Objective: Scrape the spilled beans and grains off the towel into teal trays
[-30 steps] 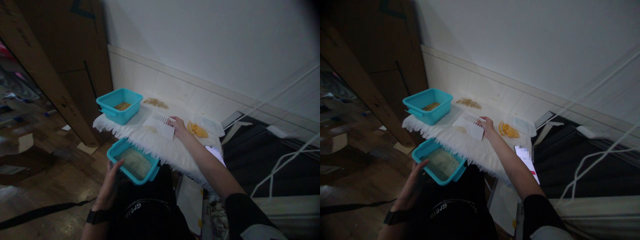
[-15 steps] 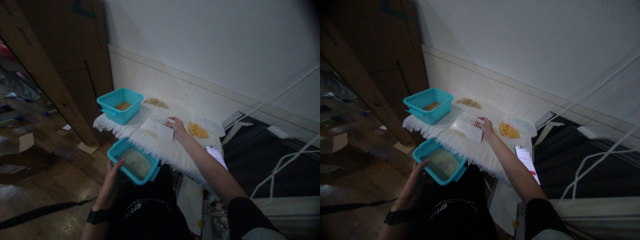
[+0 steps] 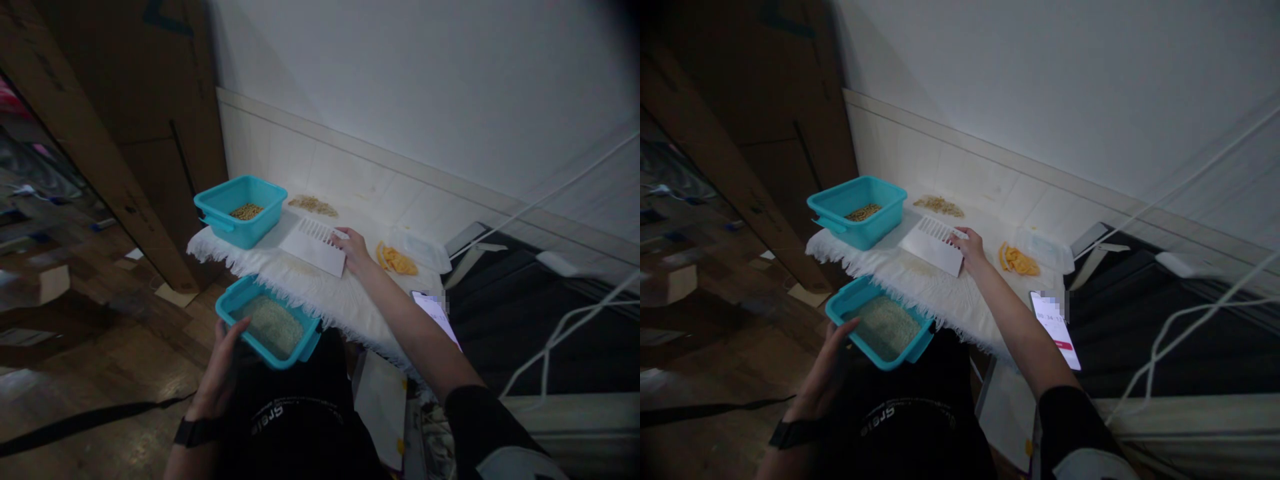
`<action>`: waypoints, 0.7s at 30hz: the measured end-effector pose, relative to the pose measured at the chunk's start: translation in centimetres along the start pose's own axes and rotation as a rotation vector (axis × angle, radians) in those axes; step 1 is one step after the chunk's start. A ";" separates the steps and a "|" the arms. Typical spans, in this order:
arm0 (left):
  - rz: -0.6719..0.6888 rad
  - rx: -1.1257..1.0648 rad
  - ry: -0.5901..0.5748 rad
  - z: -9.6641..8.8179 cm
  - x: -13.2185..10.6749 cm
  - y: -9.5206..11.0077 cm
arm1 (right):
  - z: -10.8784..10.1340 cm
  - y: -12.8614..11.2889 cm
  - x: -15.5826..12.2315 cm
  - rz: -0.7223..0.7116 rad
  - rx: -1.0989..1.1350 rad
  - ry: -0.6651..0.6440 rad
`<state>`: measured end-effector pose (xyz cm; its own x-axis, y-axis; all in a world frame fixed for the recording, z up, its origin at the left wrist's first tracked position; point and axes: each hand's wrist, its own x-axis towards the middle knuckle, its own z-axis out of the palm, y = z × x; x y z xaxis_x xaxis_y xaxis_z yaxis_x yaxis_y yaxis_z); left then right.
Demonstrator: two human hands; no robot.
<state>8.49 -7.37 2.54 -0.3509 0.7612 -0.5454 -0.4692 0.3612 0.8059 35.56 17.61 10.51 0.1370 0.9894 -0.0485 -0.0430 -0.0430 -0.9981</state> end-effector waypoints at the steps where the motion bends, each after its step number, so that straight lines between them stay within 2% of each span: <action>1: -0.002 0.001 0.002 0.0 -0.1 0.0 | 0.2 -0.1 0.1 -0.004 0.002 0.019; 4: 0.016 -0.020 0.016 0.3 -0.4 0.2 | 0.8 -0.1 0.2 0.002 -0.014 0.030; 8: 0.065 -0.078 0.000 0.7 -1.0 0.6 | 0.8 0.6 -0.8 0.006 -0.046 -0.042; 15: -0.010 -0.053 0.031 0.8 -1.2 0.9 | 0.2 1.4 -3.3 -0.048 -0.030 -0.133; 18: 0.020 -0.051 0.009 0.9 -1.4 1.0 | 0.1 1.1 -3.6 -0.081 -0.057 -0.139; 21: 0.051 -0.050 -0.011 1.0 -1.5 1.0 | -1.0 0.3 -3.6 -0.143 -0.078 -0.108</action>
<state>9.33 -7.63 4.37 -0.3664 0.7841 -0.5009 -0.4905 0.2947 0.8201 36.09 13.93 10.37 0.0287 0.9952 0.0940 0.0469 0.0926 -0.9946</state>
